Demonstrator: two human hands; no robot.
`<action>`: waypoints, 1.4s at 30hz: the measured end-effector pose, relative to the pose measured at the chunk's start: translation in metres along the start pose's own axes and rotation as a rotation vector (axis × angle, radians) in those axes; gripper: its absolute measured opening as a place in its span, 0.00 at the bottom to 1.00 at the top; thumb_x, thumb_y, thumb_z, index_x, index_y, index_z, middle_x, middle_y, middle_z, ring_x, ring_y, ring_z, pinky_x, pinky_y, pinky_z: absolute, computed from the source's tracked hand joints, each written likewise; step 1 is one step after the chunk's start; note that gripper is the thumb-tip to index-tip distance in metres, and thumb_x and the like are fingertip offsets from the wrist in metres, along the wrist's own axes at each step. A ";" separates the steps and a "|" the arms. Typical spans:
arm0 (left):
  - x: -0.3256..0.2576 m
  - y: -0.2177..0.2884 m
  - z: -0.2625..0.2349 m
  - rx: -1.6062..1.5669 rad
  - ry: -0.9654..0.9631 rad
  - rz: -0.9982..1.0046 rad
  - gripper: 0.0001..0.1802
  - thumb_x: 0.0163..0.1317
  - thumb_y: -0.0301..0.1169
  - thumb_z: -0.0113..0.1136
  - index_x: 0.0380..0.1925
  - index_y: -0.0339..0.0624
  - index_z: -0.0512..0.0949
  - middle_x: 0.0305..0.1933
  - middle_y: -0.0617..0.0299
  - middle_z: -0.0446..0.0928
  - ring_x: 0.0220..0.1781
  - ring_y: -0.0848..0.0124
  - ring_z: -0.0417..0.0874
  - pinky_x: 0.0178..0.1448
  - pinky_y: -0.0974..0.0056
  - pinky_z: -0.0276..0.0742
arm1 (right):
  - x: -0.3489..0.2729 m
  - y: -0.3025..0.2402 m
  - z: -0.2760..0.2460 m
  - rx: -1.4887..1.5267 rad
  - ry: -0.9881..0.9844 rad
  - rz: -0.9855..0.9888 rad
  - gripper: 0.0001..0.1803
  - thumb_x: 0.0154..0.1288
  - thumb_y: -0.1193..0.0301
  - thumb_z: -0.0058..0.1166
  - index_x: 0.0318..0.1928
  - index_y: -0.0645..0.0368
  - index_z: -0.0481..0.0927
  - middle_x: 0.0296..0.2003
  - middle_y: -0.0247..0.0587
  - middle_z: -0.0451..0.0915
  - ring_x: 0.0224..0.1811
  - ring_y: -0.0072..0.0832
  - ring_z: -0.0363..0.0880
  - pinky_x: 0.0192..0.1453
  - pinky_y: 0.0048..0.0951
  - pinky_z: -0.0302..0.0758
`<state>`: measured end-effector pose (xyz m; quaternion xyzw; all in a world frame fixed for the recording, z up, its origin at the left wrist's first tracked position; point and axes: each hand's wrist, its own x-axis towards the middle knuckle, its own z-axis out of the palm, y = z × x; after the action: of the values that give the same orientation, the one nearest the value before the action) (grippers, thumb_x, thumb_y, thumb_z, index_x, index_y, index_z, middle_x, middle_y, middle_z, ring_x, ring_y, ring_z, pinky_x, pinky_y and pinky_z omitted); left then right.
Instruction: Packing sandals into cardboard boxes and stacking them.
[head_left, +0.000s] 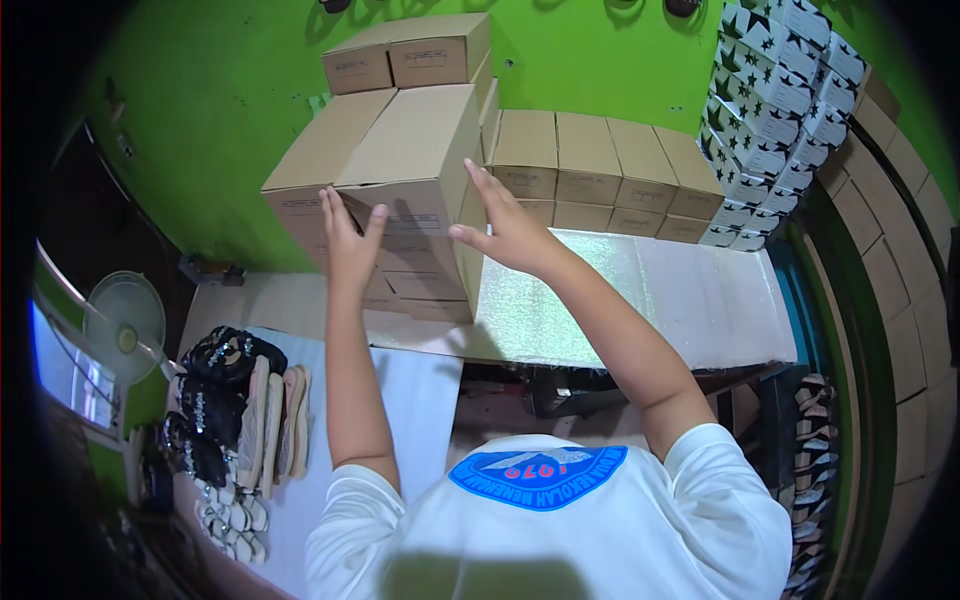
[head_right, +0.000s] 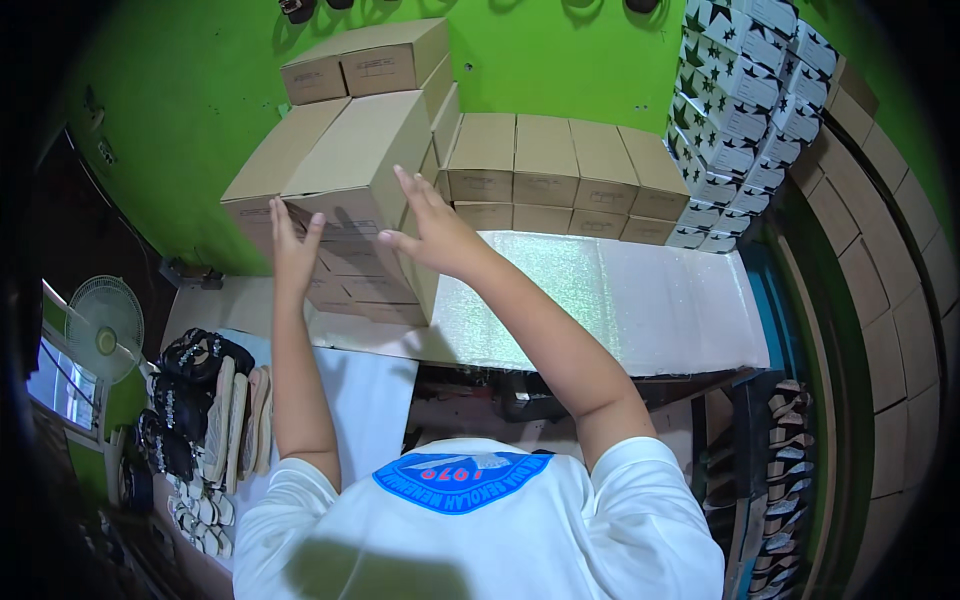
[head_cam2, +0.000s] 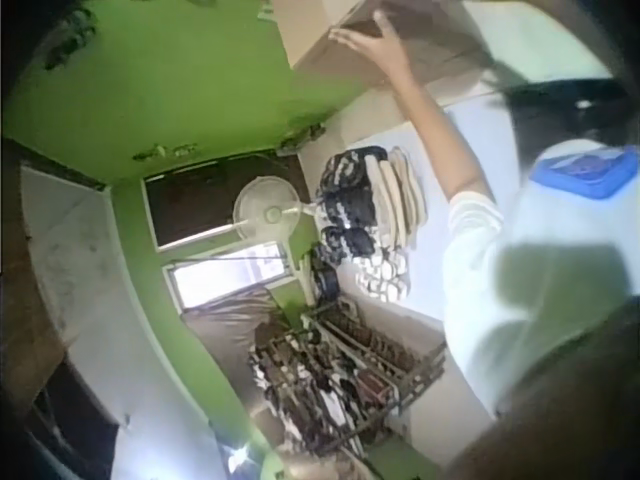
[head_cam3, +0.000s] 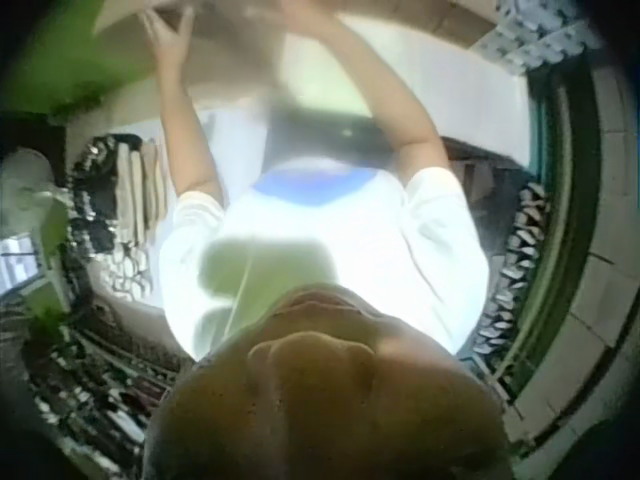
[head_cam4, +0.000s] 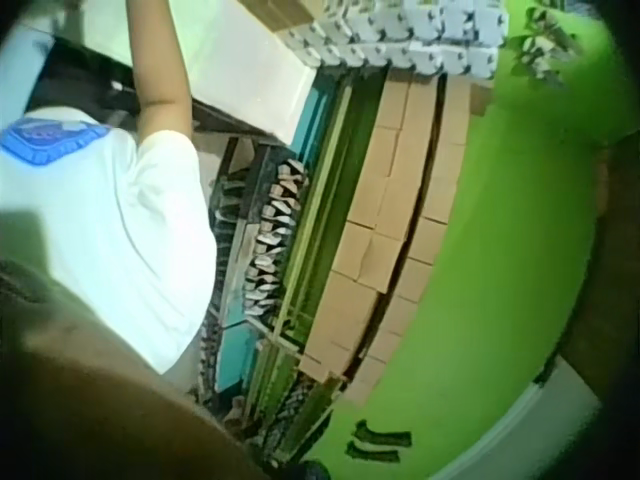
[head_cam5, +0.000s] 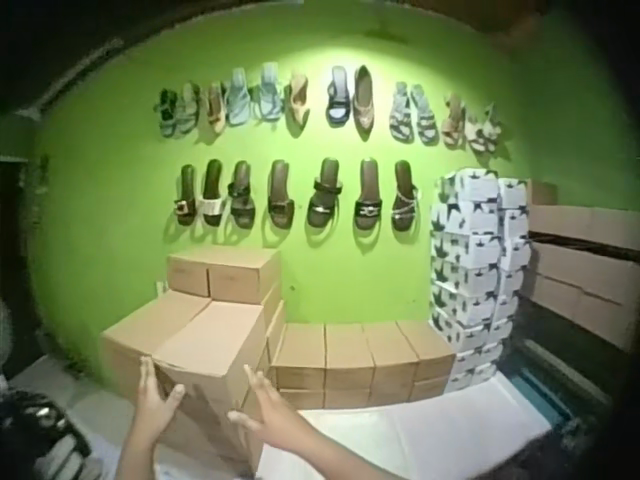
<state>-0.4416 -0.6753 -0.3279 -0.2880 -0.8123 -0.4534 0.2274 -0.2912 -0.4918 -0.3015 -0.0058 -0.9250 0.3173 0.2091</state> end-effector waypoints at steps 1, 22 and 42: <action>-0.001 0.000 0.004 -0.048 0.001 -0.007 0.46 0.57 0.49 0.56 0.64 0.30 0.46 0.69 0.42 0.46 0.72 0.53 0.46 0.71 0.58 0.44 | 0.008 -0.006 0.006 0.035 0.011 0.014 0.47 0.58 0.51 0.53 0.68 0.50 0.40 0.67 0.57 0.46 0.69 0.47 0.46 0.69 0.41 0.51; -0.114 0.122 0.085 -0.848 -0.437 -0.075 0.45 0.53 0.38 0.63 0.63 0.33 0.47 0.61 0.45 0.54 0.64 0.57 0.59 0.64 0.55 0.61 | -0.143 0.054 -0.026 0.515 0.532 0.169 0.45 0.57 0.60 0.58 0.66 0.58 0.44 0.64 0.57 0.52 0.66 0.43 0.55 0.67 0.39 0.55; -0.269 0.196 0.221 -0.496 -0.692 0.134 0.38 0.56 0.49 0.56 0.61 0.40 0.57 0.64 0.39 0.50 0.65 0.44 0.55 0.65 0.49 0.54 | -0.297 0.179 -0.052 -0.370 0.358 0.464 0.35 0.43 0.69 0.63 0.55 0.57 0.67 0.56 0.52 0.66 0.58 0.50 0.65 0.60 0.39 0.64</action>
<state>-0.1364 -0.4707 -0.4863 -0.5211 -0.6865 -0.4959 -0.1059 -0.0222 -0.3607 -0.4840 -0.3092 -0.8896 0.1775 0.2856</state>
